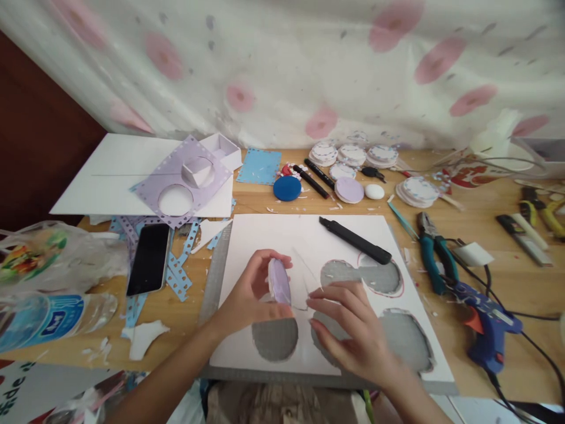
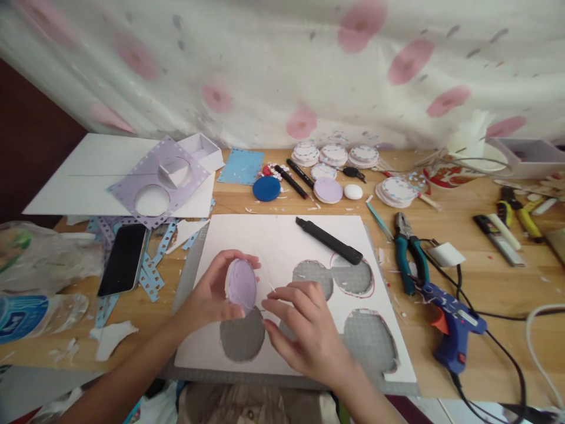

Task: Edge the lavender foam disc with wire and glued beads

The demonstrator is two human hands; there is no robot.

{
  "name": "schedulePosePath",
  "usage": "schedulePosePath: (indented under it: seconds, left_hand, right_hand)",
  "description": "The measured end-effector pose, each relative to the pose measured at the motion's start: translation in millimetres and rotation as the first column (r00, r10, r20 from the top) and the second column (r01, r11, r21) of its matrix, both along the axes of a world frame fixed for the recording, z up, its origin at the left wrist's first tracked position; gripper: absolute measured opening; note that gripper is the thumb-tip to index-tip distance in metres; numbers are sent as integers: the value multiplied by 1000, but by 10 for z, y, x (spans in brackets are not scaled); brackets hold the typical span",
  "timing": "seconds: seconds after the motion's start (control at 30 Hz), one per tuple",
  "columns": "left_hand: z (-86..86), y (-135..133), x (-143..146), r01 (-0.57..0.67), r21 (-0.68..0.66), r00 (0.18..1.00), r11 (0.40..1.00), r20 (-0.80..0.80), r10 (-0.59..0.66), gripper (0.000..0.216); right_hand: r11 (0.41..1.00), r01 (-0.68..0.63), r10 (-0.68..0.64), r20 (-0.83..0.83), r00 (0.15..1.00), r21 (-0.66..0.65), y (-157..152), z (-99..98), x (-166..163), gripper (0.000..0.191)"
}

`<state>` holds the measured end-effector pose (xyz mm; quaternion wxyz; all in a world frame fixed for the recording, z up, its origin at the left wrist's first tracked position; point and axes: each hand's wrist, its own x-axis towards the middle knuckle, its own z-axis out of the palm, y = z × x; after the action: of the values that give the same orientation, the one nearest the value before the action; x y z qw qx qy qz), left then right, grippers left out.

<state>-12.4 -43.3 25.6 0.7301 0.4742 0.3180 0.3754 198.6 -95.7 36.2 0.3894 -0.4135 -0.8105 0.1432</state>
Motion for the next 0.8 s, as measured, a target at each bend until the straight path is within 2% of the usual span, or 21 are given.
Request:
schedulePosePath:
  seconds: [0.17, 0.3, 0.4, 0.8]
  left_hand:
    - [-37, -54, 65, -48, 101, 998, 994, -21, 51, 79]
    - [-21, -53, 66, -55, 51, 997, 997, 53, 52, 58]
    - [-20, -52, 50, -67, 60, 997, 996, 31, 65, 45]
    - [-31, -70, 44, -82, 170, 994, 982, -55, 93, 33]
  right_hand:
    - [998, 52, -55, -107, 993, -28, 21, -14, -176, 28]
    - [996, 68, -76, -168, 983, -51, 56, -22, -169, 30]
    - [994, 89, -100, -186, 978, -66, 63, -11, -151, 30]
    - [987, 152, -161, -174, 972, -59, 143, -5, -157, 25]
